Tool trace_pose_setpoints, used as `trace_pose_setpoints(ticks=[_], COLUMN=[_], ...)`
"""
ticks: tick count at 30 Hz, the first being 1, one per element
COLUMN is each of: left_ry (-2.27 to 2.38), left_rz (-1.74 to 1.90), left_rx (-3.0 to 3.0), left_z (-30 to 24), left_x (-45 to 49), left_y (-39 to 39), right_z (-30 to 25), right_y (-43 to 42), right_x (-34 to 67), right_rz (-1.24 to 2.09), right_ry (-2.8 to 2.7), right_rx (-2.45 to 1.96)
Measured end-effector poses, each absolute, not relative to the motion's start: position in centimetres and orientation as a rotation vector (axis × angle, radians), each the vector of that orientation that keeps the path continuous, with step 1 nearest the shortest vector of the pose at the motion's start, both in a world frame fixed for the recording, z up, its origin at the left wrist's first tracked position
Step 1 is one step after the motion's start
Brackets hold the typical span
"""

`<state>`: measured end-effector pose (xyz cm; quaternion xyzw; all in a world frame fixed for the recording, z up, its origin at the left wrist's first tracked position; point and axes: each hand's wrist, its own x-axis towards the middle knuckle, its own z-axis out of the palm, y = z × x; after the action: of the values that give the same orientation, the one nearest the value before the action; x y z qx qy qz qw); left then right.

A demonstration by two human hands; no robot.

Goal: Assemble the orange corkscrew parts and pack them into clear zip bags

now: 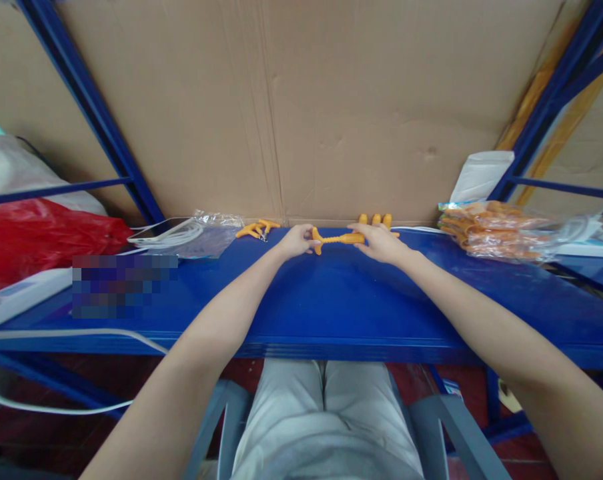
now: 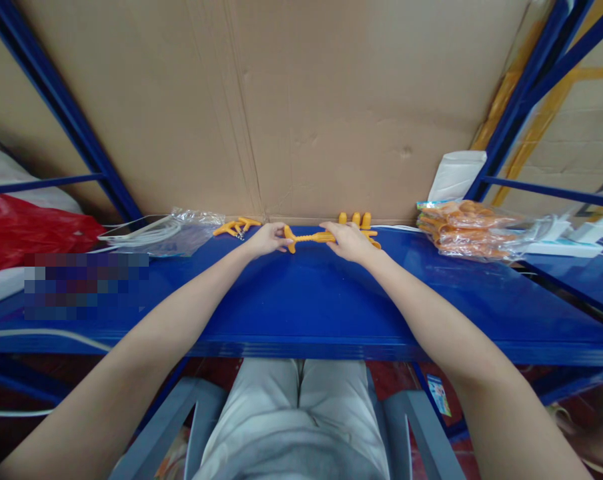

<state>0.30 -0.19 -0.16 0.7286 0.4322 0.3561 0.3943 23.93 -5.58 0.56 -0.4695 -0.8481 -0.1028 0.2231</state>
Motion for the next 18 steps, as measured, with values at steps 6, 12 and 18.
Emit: trace_pose_setpoints(ticks=[6,12,18], left_ry=[1.041,1.032,0.981], left_rz=[0.889,0.879,0.875], left_rx=[1.817,1.802,1.810], left_z=[-0.1,-0.2,-0.4], left_x=[0.3,0.2,-0.2], left_y=[-0.3,-0.3,0.4], right_z=[-0.7,-0.9,-0.6], right_y=[-3.8,-3.0,-3.4], right_x=[24.7,24.7,24.8], right_rz=[0.189,0.419,0.504], right_ry=[-2.123,-1.927,-1.901], right_rx=[-1.145,-1.176,-1.187])
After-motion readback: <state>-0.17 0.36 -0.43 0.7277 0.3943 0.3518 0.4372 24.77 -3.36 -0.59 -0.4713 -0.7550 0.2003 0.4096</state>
